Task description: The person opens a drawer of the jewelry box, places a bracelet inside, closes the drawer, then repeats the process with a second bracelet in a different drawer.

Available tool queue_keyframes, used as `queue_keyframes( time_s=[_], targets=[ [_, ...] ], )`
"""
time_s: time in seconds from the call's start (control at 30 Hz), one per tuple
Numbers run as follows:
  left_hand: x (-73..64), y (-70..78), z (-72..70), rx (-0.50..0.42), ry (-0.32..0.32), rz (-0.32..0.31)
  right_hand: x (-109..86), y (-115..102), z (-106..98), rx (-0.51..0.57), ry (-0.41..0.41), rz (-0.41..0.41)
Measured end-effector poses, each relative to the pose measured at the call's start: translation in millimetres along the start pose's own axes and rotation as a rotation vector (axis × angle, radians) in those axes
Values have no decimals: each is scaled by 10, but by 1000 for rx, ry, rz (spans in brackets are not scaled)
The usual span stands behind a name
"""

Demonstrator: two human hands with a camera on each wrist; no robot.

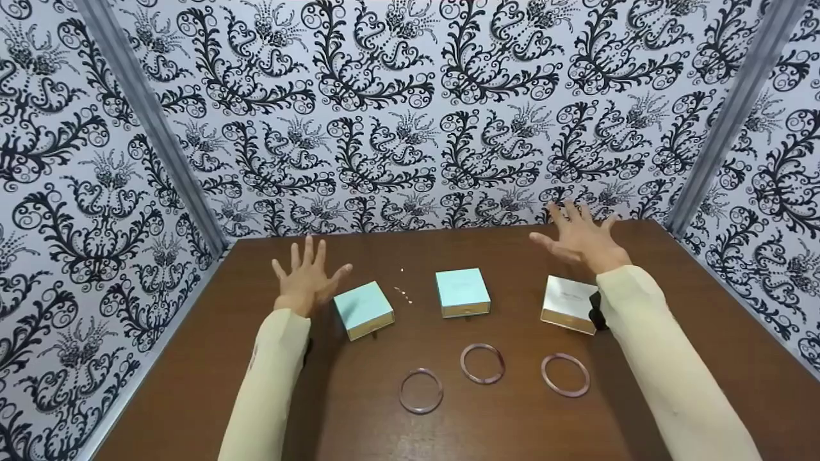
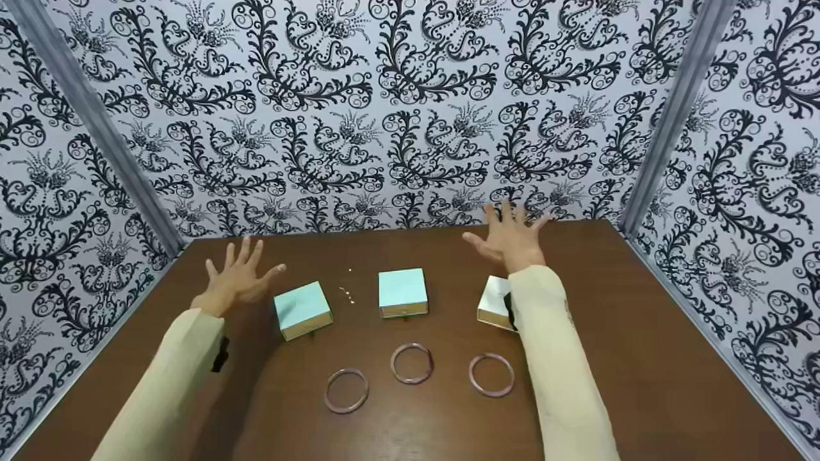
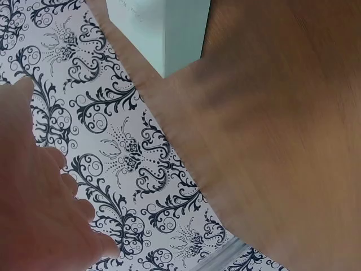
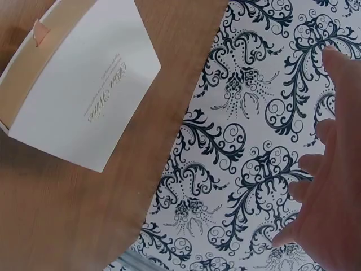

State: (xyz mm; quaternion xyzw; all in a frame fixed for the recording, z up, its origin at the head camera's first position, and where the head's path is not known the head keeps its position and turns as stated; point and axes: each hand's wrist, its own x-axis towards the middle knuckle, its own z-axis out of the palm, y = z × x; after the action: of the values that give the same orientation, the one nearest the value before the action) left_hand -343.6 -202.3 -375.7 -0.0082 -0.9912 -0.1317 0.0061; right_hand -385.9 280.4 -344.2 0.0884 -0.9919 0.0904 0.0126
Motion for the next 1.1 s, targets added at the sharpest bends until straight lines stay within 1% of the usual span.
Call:
queue_keyframes(
  time_s=[0.17,0.37,0.43,0.57,0.67,0.8,0.97,1.1],
  targets=[
    [-15,-30,3,5,-11,11,-28,-54,8,5,8,-8],
    [-32,-60,57,-10,-11,34,-58,-150,13,0,22,-35],
    [-45,-68,83,-15,-14,44,-74,-184,16,-2,20,-43],
    [-79,-75,140,-21,0,80,-129,-258,35,-7,20,-58],
    [-109,-83,197,-14,9,108,-172,-315,68,-5,31,-73],
    [-152,-99,272,-24,15,131,-204,-403,117,-5,54,-107],
    [-164,-117,338,-38,33,149,-216,-531,178,-15,88,-158],
    [-158,-122,386,-75,26,144,-238,-660,257,3,89,-180]
  ],
)
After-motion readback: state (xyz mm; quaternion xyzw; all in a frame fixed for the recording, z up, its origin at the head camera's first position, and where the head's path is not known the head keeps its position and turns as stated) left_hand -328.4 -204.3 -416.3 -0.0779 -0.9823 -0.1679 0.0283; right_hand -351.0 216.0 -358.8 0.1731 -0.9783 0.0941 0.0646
